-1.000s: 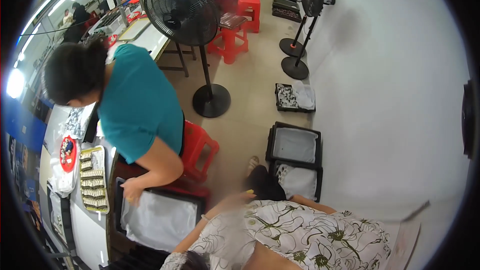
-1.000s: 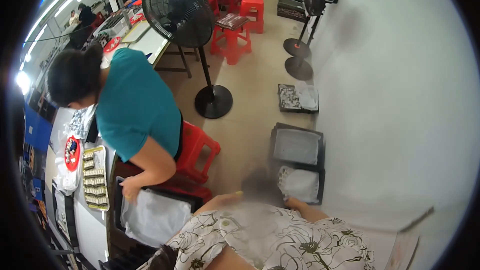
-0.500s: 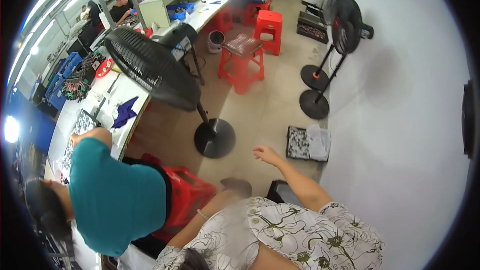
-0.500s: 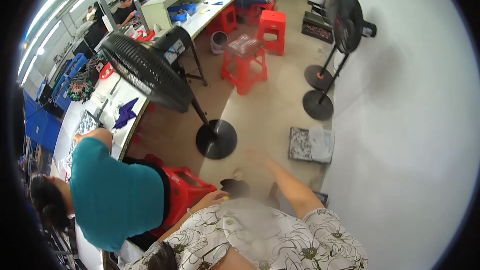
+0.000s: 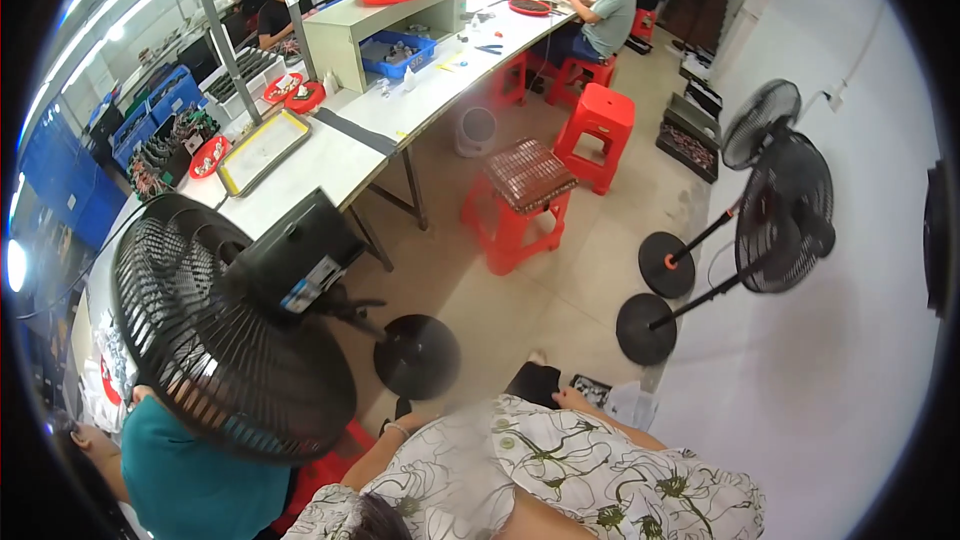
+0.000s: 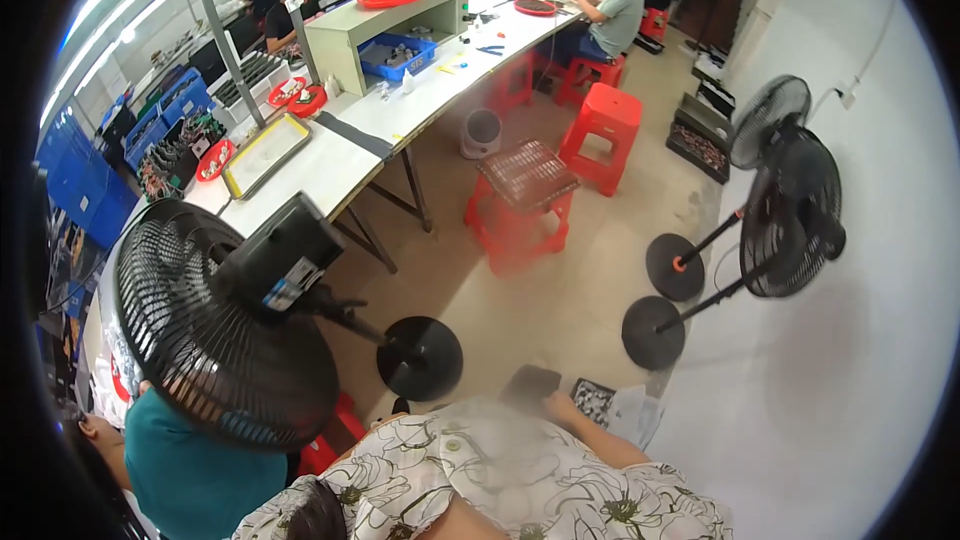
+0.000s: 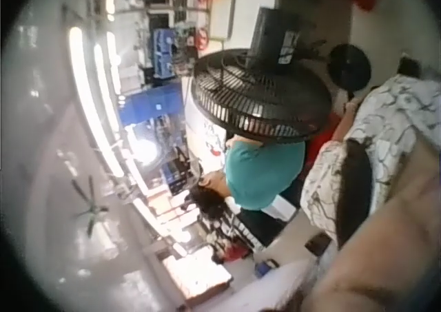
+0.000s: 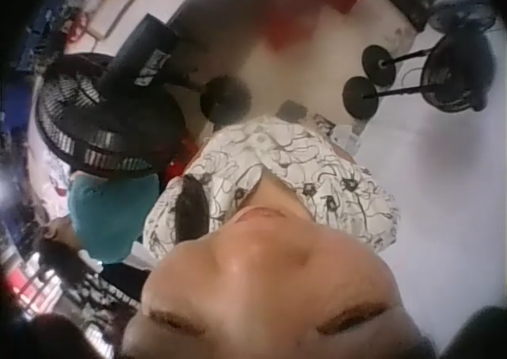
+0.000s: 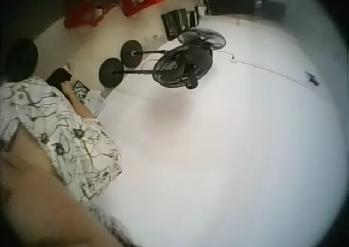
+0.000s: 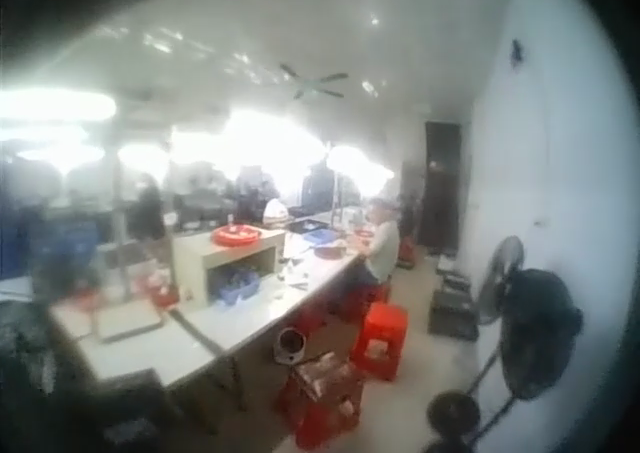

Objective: The person assembles small figurine parts at a workstation by hand, gluing them together with a glue bottle, then transports the completed figurines to a tray.

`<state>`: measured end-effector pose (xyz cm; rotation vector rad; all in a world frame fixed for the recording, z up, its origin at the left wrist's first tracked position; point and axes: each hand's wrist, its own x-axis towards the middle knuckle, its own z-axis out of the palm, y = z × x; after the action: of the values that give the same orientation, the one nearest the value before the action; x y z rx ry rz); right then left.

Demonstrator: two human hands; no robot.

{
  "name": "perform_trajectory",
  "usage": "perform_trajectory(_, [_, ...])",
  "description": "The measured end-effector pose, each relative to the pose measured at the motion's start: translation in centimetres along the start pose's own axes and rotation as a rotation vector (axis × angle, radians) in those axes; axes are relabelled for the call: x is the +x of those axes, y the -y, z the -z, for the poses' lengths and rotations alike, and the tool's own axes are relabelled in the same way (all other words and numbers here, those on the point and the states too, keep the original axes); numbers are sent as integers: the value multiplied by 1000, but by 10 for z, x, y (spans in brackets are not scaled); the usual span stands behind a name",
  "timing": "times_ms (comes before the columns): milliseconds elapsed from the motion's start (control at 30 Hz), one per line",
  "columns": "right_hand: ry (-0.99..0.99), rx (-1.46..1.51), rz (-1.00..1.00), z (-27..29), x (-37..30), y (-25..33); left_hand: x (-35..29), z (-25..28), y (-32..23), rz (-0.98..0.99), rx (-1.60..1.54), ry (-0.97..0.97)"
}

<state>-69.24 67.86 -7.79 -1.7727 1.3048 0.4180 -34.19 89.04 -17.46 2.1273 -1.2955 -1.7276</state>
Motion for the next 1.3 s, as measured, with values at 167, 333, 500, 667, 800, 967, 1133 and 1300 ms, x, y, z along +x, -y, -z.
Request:
perform_trajectory(167, [-219,318,662,91,160,0,67,37,-78,218,-182,-25])
perform_trajectory(333, [399,618,-82,218,175,122,128,76,-159,417,-259,-816])
perform_trajectory(500, [287,-356,369,232,285,122,102,164,-223,225,-1405,-941])
perform_trajectory(667, [921,-337,313,229,417,200,134,236,-270,66,-1122,-573])
perform_trajectory(800, [1007,-308,328,234,454,284,160,325,-318,-7,-1196,-573])
perform_trajectory(967, [1131,-253,301,274,471,371,178,370,-309,-61,-1195,-523])
perform_trajectory(1133, [1212,-304,297,332,491,447,226,418,-311,-171,-1224,-545])
perform_trajectory(1300, [932,-233,321,388,519,510,277,464,-306,-262,-1234,-607])
